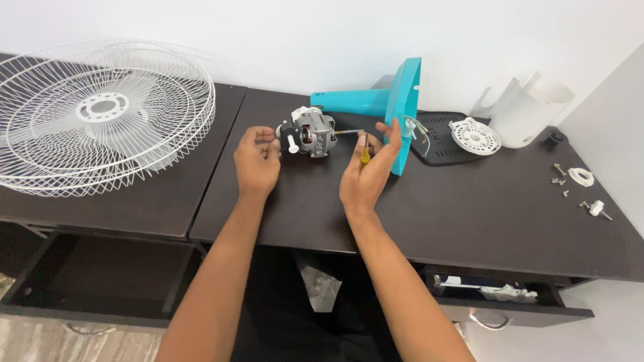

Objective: The person assembles a table fan by inserting a white plastic shaft into the motor housing and securing it with a screwdriver. They then attach the motor assembly into the fan base and place the rear grill on top.

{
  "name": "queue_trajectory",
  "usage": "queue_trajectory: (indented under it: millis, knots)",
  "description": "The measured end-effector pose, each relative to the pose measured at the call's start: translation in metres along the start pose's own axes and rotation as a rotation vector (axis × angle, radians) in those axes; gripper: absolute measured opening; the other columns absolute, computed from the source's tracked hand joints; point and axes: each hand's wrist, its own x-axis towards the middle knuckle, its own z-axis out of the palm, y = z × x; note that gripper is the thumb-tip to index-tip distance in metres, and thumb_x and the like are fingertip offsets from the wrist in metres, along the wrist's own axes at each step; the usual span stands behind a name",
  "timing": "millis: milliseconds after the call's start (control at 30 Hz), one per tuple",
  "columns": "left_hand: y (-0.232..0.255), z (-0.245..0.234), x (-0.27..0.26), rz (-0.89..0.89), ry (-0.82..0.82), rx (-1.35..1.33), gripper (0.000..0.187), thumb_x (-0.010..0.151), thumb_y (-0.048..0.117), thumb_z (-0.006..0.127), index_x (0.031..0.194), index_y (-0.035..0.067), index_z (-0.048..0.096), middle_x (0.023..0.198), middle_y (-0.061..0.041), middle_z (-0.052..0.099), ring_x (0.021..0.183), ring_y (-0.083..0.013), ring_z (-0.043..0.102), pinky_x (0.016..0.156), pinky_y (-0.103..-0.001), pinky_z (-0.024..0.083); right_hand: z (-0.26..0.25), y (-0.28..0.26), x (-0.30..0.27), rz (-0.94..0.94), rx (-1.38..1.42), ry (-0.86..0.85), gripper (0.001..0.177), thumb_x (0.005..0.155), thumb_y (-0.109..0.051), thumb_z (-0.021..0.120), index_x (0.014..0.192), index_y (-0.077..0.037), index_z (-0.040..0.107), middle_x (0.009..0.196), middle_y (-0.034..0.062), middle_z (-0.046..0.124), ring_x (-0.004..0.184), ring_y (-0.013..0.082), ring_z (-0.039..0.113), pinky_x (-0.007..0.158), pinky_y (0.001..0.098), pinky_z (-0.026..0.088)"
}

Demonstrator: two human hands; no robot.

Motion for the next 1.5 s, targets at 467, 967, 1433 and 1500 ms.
queue_trajectory:
  millis: [467,967,1433,1500]
  knots:
    - [0.014,-0.003,-0.007,0.143,-0.116,0.121,0.063,0.08,0.037,0.088,0.125,0.001,0.062,0.125,-0.014,0.059,0.101,-0.0211,0.069,0.069,-0.031,0.059,0.002,0.025,0.002,0.135,-0.244,0.021,0.051,0.105,-0.013,0.057,0.149,0.003,0.038,0.152,0.0253,0.044,0.138,0.0466,0.047,0.113,0.0503,0.039]
    - [0.024,-0.006,-0.008,0.028,-0.088,0.058,0.046,0.075,0.018,0.09,0.1,0.003,0.055,0.082,-0.01,0.071,0.064,-0.0095,0.064,0.057,-0.025,0.053,0.009,0.053,-0.005,0.315,-0.253,-0.181,0.034,0.106,-0.025,0.053,0.132,-0.004,0.056,0.153,0.0248,0.038,0.139,0.0432,0.044,0.112,0.0454,0.038]
    - [0.003,-0.003,-0.002,0.051,-0.018,-0.113,0.027,0.086,0.007,0.077,0.102,0.001,0.056,0.11,-0.012,0.073,0.076,-0.0115,0.07,0.066,-0.026,0.059,0.009,0.049,-0.006,0.357,-0.314,-0.242,0.037,0.104,-0.028,0.055,0.131,-0.004,0.056,0.13,0.0207,0.064,0.117,0.04,0.064,0.098,0.0459,0.049]
    - [-0.001,-0.001,0.0,0.132,0.049,-0.091,0.024,0.092,0.007,0.075,0.105,0.0,0.057,0.112,-0.011,0.07,0.08,-0.0112,0.071,0.068,-0.025,0.059,0.007,0.051,-0.005,0.362,-0.271,-0.221,0.036,0.104,-0.026,0.055,0.131,-0.003,0.056,0.126,0.0206,0.067,0.116,0.0389,0.065,0.096,0.0451,0.05]
